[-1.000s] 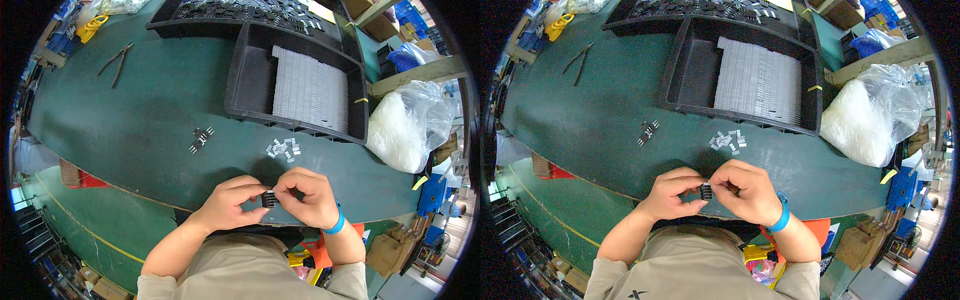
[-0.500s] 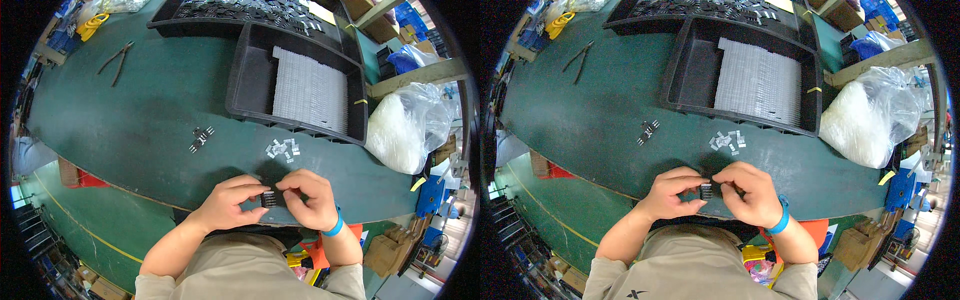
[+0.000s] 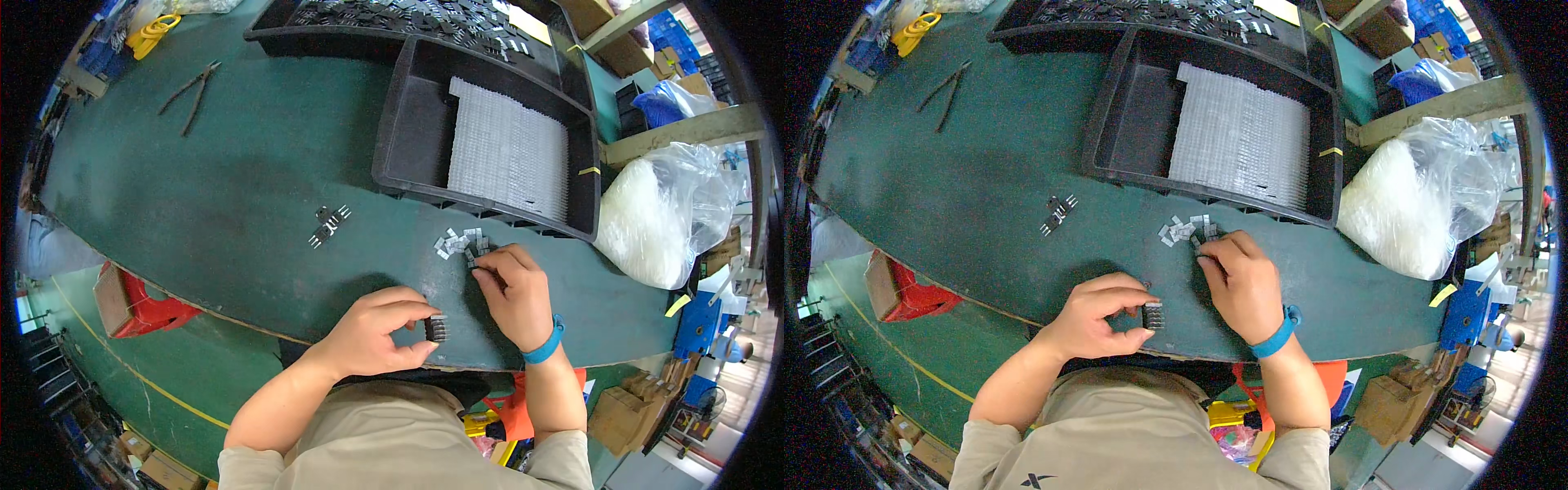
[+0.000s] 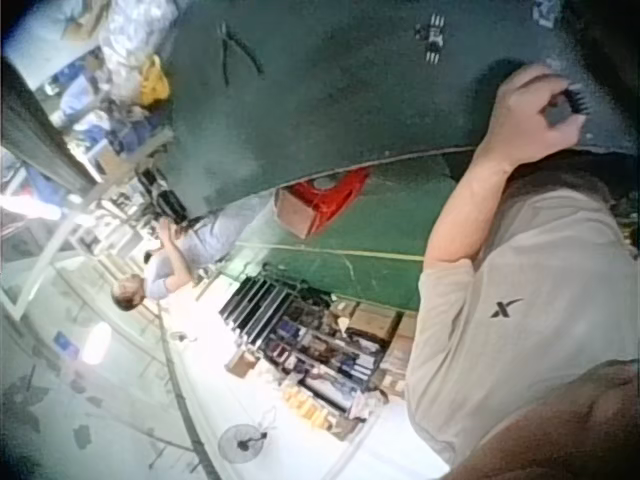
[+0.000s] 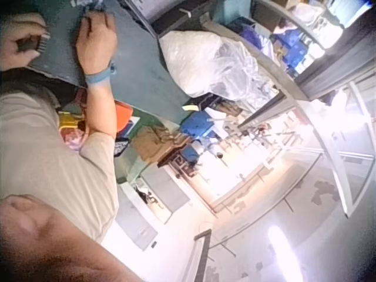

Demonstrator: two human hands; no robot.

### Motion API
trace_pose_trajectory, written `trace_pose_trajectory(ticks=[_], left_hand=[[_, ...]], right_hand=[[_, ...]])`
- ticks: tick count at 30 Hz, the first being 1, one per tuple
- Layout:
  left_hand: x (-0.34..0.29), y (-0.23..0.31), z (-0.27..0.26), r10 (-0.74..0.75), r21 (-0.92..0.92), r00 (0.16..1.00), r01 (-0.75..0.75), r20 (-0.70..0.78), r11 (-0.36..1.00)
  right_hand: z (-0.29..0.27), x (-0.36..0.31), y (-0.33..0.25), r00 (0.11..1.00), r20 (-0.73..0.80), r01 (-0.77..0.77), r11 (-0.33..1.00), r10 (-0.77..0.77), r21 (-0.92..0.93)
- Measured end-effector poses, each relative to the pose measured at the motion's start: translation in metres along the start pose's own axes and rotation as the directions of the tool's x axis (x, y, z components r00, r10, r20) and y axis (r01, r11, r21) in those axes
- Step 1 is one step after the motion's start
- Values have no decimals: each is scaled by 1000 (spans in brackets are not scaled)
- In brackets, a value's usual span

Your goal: The person assembles small electronic components by hand at a workbench. They pick up black plastic housings and insert small white rectangular pieces into them, then place the finished units into a black tray. The process is repeated for several units throughout the clip.

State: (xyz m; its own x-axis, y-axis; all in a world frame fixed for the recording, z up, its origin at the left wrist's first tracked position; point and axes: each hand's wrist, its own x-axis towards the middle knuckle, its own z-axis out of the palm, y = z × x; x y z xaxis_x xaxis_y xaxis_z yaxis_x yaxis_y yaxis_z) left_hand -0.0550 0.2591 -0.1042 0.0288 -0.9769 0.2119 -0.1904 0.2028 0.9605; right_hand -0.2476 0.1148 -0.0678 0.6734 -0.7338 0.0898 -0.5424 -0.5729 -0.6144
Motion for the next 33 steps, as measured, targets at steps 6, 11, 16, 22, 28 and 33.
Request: trace_pose_trajectory(ticks=[6, 11, 16, 22, 28, 33], left_hand=[[-1, -1, 0, -12, -17, 1000, 12, -4, 1000], [-1, -1, -1, -11, -25, 1000, 11, -10, 1000], [-1, -2, -1, -1, -36, 1000, 0, -8, 999], [-1, 4, 0, -50, -54, 999, 49, -8, 997], [0, 4, 0, -35, -40, 999, 35, -11, 999], [0, 3, 1, -23, -55, 1000, 22, -17, 998]], right_hand=[[3, 3, 3, 995, 76, -52, 988, 64, -145], [-5, -11, -8, 982, 140, -151, 972, 127, 178], [-3, -22, -26, 987, 160, -107, 817, 19, 566], [-6, -16, -35, 975, 119, 117, 888, -188, 445], [-8, -16, -31, 959, 170, 134, 894, -225, 427], [-8, -18, -31, 963, 148, 137, 887, -223, 442]])
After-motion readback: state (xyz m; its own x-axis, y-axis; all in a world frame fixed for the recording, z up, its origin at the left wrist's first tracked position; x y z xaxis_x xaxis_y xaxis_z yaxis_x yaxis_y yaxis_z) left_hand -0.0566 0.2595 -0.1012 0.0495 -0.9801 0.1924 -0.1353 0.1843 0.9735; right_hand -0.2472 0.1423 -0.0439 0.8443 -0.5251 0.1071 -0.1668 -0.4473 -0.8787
